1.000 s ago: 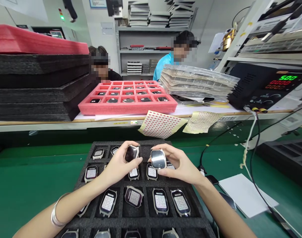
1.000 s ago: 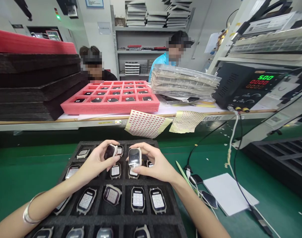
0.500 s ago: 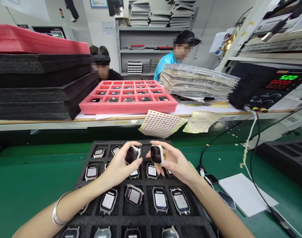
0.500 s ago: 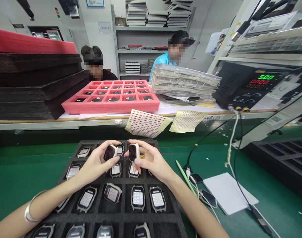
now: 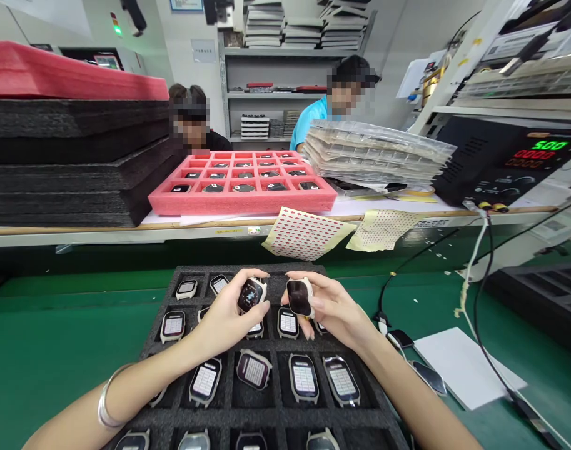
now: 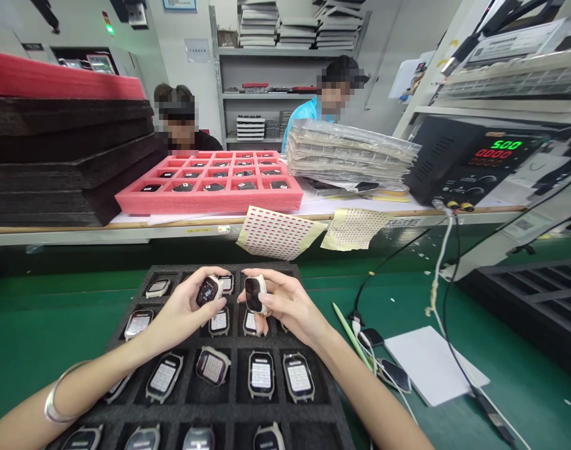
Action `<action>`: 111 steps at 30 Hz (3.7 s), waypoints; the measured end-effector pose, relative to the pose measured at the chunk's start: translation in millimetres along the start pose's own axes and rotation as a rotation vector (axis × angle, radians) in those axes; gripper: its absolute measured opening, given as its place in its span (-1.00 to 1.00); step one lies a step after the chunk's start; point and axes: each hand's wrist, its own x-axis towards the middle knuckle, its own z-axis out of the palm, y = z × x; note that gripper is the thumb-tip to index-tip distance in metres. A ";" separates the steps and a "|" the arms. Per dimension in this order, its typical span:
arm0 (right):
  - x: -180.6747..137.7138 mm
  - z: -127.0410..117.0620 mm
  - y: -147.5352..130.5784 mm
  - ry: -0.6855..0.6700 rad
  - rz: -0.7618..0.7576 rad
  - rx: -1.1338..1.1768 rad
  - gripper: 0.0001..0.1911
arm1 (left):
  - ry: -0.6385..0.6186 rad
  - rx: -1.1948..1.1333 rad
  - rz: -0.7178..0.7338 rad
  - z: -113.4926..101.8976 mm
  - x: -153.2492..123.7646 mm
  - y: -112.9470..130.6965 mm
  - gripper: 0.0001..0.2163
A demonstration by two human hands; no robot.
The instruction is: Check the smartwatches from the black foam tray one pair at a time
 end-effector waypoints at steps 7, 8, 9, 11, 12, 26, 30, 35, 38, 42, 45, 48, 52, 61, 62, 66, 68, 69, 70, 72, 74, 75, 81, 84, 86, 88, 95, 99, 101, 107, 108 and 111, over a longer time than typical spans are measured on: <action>1.7 1.8 -1.3 0.027 -0.022 -0.050 -0.60 | -0.011 -0.015 -0.010 0.0 1.3 -0.2 -0.70; 1.9 2.0 -1.3 0.034 -0.026 -0.059 -0.60 | -0.009 -0.007 -0.009 -0.4 1.5 -0.4 -0.70; 1.9 2.2 -1.4 0.039 -0.027 -0.064 -0.60 | -0.007 0.006 -0.010 -0.8 1.7 -0.4 -0.70; 1.3 2.6 -1.4 0.042 -0.017 -0.069 -0.61 | -0.009 0.039 -0.012 -2.0 1.9 -0.4 -0.70; 0.8 2.7 -1.5 0.042 -0.010 -0.070 -0.62 | -0.014 0.055 -0.014 -2.5 1.9 -0.2 -0.70; 0.2 2.9 -1.9 0.033 0.015 -0.043 -0.62 | -0.038 0.112 0.034 -1.5 -2.5 3.3 -0.72; -0.4 3.5 -1.7 0.033 0.012 -0.038 -0.59 | -0.017 0.127 0.058 -1.6 -3.7 3.3 -0.70; -1.6 4.2 -1.8 0.040 0.036 -0.051 -0.60 | -0.018 0.145 0.057 -1.5 -4.2 4.7 -0.72; -1.9 4.4 -2.2 0.037 0.027 -0.047 -0.58 | -0.012 0.128 0.061 -1.5 -5.0 6.2 -0.69; -1.7 4.5 -2.7 0.017 0.027 -0.053 -0.59 | -0.018 0.148 0.041 -2.4 -5.6 6.6 -0.70; -2.4 5.7 -3.3 0.012 0.018 -0.050 -0.60 | -0.016 0.151 0.058 -2.9 -5.2 6.3 -0.67; -3.8 8.6 -4.8 0.043 0.003 -0.053 -0.58 | -0.001 0.164 0.076 -3.2 -4.2 5.9 -0.66; -4.9 11.5 -5.9 0.073 0.012 -0.069 -0.59 | -0.004 0.170 0.074 -3.3 -3.4 4.6 -0.67; -3.1 9.3 -2.5 0.042 0.002 -0.070 -0.60 | -0.023 0.186 0.070 -1.7 -2.2 2.9 -0.72; -3.0 9.6 -2.7 0.042 0.007 -0.071 -0.60 | -0.020 0.185 0.071 -1.6 -2.1 3.0 -0.72; -3.3 11.5 -4.2 0.056 0.011 -0.069 -0.58 | 0.009 0.180 0.066 -1.7 -1.7 1.7 -0.70; -3.7 12.4 -4.8 0.070 0.014 -0.074 -0.59 | 0.012 0.190 0.063 -2.1 -1.5 0.8 -0.70; -4.1 12.6 -5.1 0.073 0.015 -0.075 -0.59 | 0.013 0.193 0.062 -2.3 -1.5 0.5 -0.70; -4.4 12.7 -5.4 0.074 0.013 -0.074 -0.59 | 0.017 0.192 0.064 -2.5 -1.7 0.4 -0.70; -5.3 12.7 -5.9 0.073 0.007 -0.073 -0.59 | 0.021 0.182 0.069 -2.9 -2.3 0.6 -0.70; -6.0 12.5 -6.2 0.062 0.004 -0.077 -0.60 | 0.021 0.166 0.066 -3.2 -3.3 1.1 -0.71; -6.1 12.5 -6.3 0.051 0.004 -0.080 -0.60 | 0.021 0.156 0.058 -3.3 -3.9 1.2 -0.72; -4.1 13.9 -7.5 -0.008 0.048 -0.066 -0.57 | -0.051 -0.069 -0.067 -1.2 -2.7 1.6 -0.59; -1.8 13.4 -8.0 -0.042 0.075 -0.066 -0.48 | -0.082 -0.263 -0.112 0.0 0.5 2.9 -0.52; -0.9 12.5 -7.6 -0.058 0.075 -0.093 -0.42 | -0.072 -0.356 -0.134 0.2 2.4 3.9 -0.53; -1.0 12.0 -6.9 -0.045 0.073 -0.143 -0.41 | -0.065 -0.410 -0.146 -0.1 3.7 4.5 -0.54; -6.8 12.0 -15.3 0.021 0.007 -0.590 -0.43 | -0.057 -0.439 -0.182 -0.7 7.4 2.1 -0.54; -8.6 9.1 -23.4 0.076 -0.037 -0.809 -0.45 | -0.077 -0.460 -0.171 -0.5 7.8 -0.8 -0.54; -8.1 6.7 -24.3 0.075 -0.023 -0.808 -0.46 | -0.084 -0.465 -0.167 -0.3 7.9 -2.1 -0.54; -5.2 -0.1 -19.1 0.084 0.095 -0.699 -0.48 | -0.103 -0.460 -0.169 0.0 8.0 -2.9 -0.55; -5.0 -0.5 -18.6 0.079 0.108 -0.688 -0.48 | -0.107 -0.460 -0.171 -0.1 7.7 -2.5 -0.56; -5.0 -0.6 -18.7 0.062 0.132 -0.685 -0.46 | -0.113 -0.452 -0.174 -0.4 6.6 -1.3 -0.56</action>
